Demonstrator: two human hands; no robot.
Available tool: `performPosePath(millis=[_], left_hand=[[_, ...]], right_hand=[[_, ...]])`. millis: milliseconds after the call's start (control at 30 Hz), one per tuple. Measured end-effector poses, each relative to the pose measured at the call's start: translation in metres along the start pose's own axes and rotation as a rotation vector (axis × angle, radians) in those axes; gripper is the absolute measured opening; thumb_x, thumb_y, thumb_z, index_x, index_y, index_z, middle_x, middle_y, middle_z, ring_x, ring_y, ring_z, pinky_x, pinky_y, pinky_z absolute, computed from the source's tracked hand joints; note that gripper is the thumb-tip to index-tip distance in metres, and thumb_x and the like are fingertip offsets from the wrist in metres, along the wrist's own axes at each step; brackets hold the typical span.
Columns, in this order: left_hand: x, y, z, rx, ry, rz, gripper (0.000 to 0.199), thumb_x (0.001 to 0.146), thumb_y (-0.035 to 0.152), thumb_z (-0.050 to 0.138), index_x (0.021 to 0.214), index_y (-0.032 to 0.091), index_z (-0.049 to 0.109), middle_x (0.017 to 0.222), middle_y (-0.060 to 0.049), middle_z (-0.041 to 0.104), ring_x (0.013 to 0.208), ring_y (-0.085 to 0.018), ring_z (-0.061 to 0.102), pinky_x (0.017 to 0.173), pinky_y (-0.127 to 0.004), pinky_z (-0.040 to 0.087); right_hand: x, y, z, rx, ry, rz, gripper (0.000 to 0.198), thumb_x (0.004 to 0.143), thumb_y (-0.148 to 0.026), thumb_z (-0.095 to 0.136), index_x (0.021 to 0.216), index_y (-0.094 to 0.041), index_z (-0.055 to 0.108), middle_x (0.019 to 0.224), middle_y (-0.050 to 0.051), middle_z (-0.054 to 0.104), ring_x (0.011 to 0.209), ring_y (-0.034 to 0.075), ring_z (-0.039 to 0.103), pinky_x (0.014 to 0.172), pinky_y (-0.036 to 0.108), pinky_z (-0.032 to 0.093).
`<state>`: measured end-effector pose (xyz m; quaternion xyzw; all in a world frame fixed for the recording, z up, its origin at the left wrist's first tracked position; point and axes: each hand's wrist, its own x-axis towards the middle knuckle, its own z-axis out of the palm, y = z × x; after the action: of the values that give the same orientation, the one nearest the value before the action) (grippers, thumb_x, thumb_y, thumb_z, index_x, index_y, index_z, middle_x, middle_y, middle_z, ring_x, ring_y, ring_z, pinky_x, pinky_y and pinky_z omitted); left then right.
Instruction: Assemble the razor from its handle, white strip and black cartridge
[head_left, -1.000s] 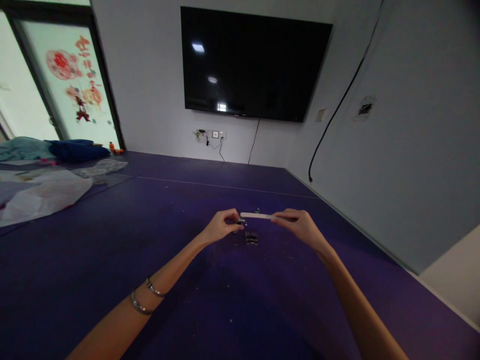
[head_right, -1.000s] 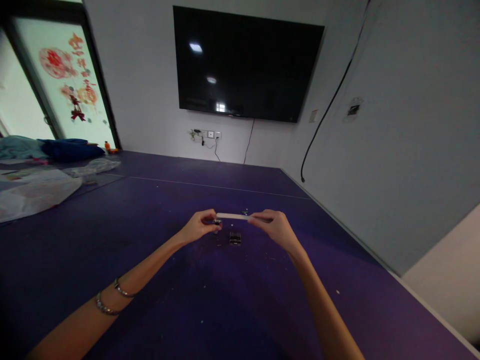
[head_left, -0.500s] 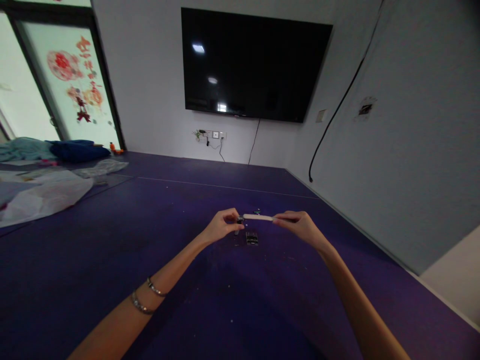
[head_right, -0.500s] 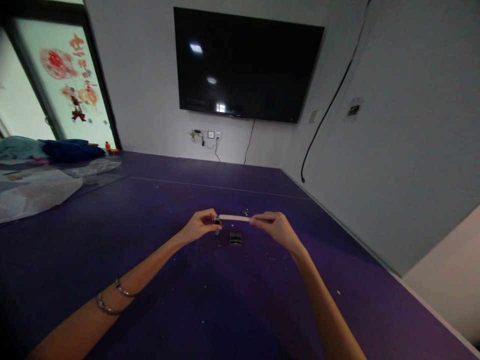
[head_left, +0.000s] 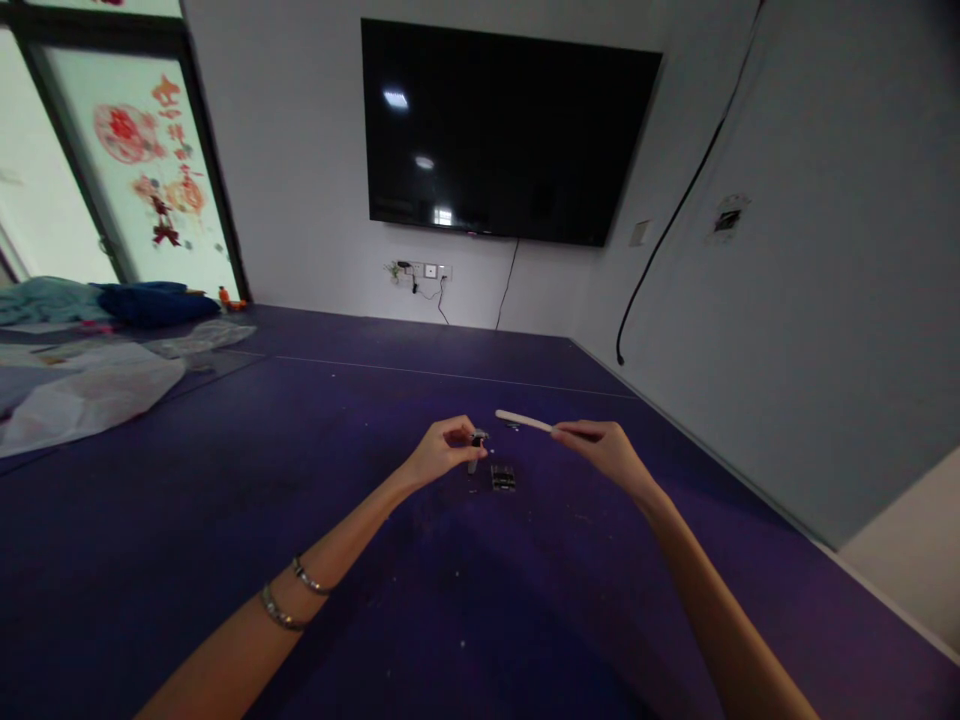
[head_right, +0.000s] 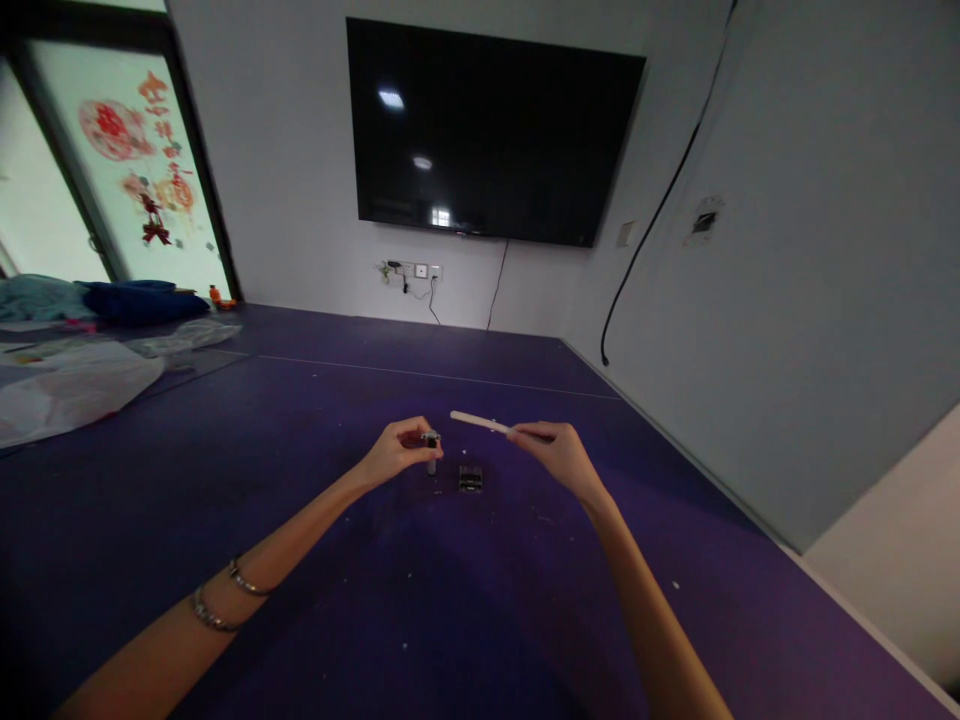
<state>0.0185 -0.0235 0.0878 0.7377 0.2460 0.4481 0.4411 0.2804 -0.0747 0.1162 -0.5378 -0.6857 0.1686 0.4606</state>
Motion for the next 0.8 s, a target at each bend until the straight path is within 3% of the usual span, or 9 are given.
performPosePath(millis=[267,400,533,667,800], left_hand=[[-0.001,-0.005,0.006,-0.084,0.054,-0.063,0.031,0.066,0.028,0.068,0.066,0.017,0.039,0.061,0.004,0.056,0.058,-0.01,0.059,0.058,-0.023,0.044],[-0.002,-0.005,0.011,-0.154,0.062,-0.094,0.027,0.071,0.031,0.064,0.072,0.018,0.04,0.052,0.006,0.055,0.047,-0.01,0.056,0.051,-0.022,0.043],[-0.003,-0.008,0.014,-0.236,0.119,-0.141,0.028,0.075,0.04,0.059,0.077,0.019,0.04,0.051,0.007,0.053,0.034,-0.007,0.047,0.037,-0.019,0.035],[-0.002,-0.013,0.016,-0.29,0.219,-0.226,0.033,0.071,0.045,0.062,0.078,0.019,0.043,0.048,0.009,0.048,0.027,-0.003,0.034,0.029,-0.015,0.02],[0.001,-0.018,0.015,-0.356,0.256,-0.248,0.038,0.074,0.053,0.053,0.079,0.015,0.053,0.045,0.008,0.042,0.029,-0.003,0.029,0.029,-0.016,0.019]], right_hand=[[0.002,-0.008,0.014,0.284,0.083,0.131,0.035,0.066,-0.044,0.065,0.089,-0.017,0.065,0.067,0.002,0.061,0.054,0.012,0.052,0.052,0.026,0.041],[-0.003,-0.022,0.021,0.628,0.017,0.253,0.03,0.066,-0.04,0.065,0.088,-0.021,0.057,0.068,-0.003,0.053,0.047,0.006,0.042,0.046,0.023,0.037],[-0.006,-0.032,0.025,0.94,-0.089,0.402,0.023,0.069,-0.031,0.065,0.085,-0.021,0.052,0.064,-0.005,0.047,0.043,0.004,0.034,0.037,0.017,0.023],[-0.008,-0.039,0.033,1.135,-0.17,0.513,0.016,0.073,-0.025,0.059,0.084,-0.019,0.05,0.058,-0.006,0.042,0.04,0.003,0.028,0.034,0.013,0.014],[-0.017,-0.043,0.051,1.235,-0.227,0.642,0.012,0.077,-0.023,0.055,0.086,-0.018,0.049,0.054,-0.007,0.04,0.038,0.002,0.024,0.033,0.011,0.01]])
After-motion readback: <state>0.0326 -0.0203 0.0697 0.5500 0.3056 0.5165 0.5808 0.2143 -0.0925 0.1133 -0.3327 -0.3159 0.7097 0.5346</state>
